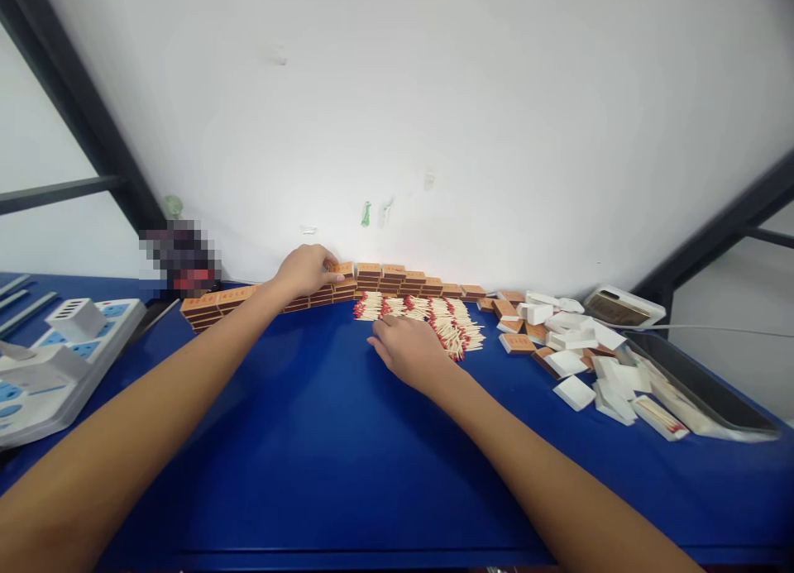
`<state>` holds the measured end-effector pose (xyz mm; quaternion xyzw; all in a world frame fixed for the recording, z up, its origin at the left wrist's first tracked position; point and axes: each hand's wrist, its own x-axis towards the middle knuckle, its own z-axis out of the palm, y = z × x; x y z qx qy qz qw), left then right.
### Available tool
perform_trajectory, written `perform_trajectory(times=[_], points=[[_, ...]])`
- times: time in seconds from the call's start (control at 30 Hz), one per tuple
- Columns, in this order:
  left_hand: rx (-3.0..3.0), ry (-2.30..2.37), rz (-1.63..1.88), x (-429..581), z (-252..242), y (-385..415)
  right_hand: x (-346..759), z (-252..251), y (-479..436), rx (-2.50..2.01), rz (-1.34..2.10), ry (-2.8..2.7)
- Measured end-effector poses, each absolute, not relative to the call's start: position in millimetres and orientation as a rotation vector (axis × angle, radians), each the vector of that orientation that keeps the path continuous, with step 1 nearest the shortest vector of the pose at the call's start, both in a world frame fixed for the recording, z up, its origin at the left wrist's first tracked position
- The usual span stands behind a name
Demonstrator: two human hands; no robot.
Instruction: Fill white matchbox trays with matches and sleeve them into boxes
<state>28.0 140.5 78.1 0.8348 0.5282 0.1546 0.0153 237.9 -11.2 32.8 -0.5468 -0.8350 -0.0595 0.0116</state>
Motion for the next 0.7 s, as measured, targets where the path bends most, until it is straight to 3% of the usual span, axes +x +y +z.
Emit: perform_trajectory(times=[0.7], points=[[2.555,1.719,0.311,35.8,79.7,141.8,236.0,29.9,-10.8,-1.705,-0.185,-2.611]])
